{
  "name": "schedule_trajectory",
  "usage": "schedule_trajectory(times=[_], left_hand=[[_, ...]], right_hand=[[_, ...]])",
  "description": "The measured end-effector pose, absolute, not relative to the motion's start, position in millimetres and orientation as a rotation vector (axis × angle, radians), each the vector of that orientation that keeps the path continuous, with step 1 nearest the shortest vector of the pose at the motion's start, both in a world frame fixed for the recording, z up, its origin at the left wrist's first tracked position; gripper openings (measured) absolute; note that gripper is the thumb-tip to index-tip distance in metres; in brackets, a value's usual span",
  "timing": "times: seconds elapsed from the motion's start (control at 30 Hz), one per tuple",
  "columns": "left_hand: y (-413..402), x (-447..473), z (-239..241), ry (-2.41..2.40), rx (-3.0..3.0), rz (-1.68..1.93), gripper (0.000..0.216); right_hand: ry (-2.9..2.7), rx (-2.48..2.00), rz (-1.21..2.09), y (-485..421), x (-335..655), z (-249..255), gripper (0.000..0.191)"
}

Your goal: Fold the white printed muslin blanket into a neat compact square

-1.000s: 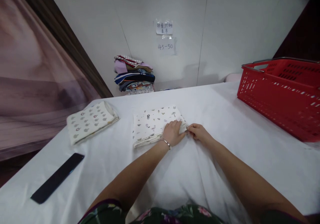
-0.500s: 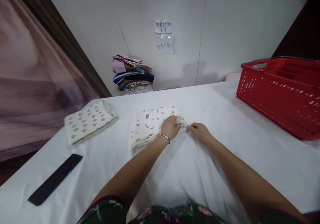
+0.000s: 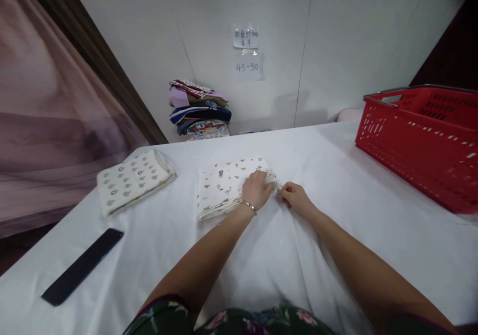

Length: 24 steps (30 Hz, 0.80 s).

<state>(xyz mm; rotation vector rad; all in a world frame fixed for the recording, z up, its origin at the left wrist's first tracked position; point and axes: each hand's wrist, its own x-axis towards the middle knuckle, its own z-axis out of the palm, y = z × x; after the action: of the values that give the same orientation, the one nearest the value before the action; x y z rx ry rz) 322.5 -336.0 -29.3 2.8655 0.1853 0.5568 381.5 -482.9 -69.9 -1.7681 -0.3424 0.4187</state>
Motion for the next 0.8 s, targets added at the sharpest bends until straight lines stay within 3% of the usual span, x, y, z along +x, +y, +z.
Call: schedule_trajectory(times=[0.17,0.4,0.57,0.8], left_hand=[[-343.8,318.3,-39.7,0.101,2.935,0.408,0.018],[-335.4,323.6,-21.6,0.153,2.889,0.612,0.02],[-347.4,318.6,-33.5,0.038,2.975,0.422,0.016],[-346.7,316.5,-38.7,0.05,2.952,0.437,0.017]], right_hand=[[-0.275,-1.579,0.473,-480.5,382.3,-69.4,0.021],[-0.274,-1.463,0.519,-481.4,383.5,-68.7,0.028],[-0.248,-1.414,0.542,-481.3,382.2,-70.8,0.029],[-0.223,-1.268,0.588,-483.7,379.2,-66.0,0.035]])
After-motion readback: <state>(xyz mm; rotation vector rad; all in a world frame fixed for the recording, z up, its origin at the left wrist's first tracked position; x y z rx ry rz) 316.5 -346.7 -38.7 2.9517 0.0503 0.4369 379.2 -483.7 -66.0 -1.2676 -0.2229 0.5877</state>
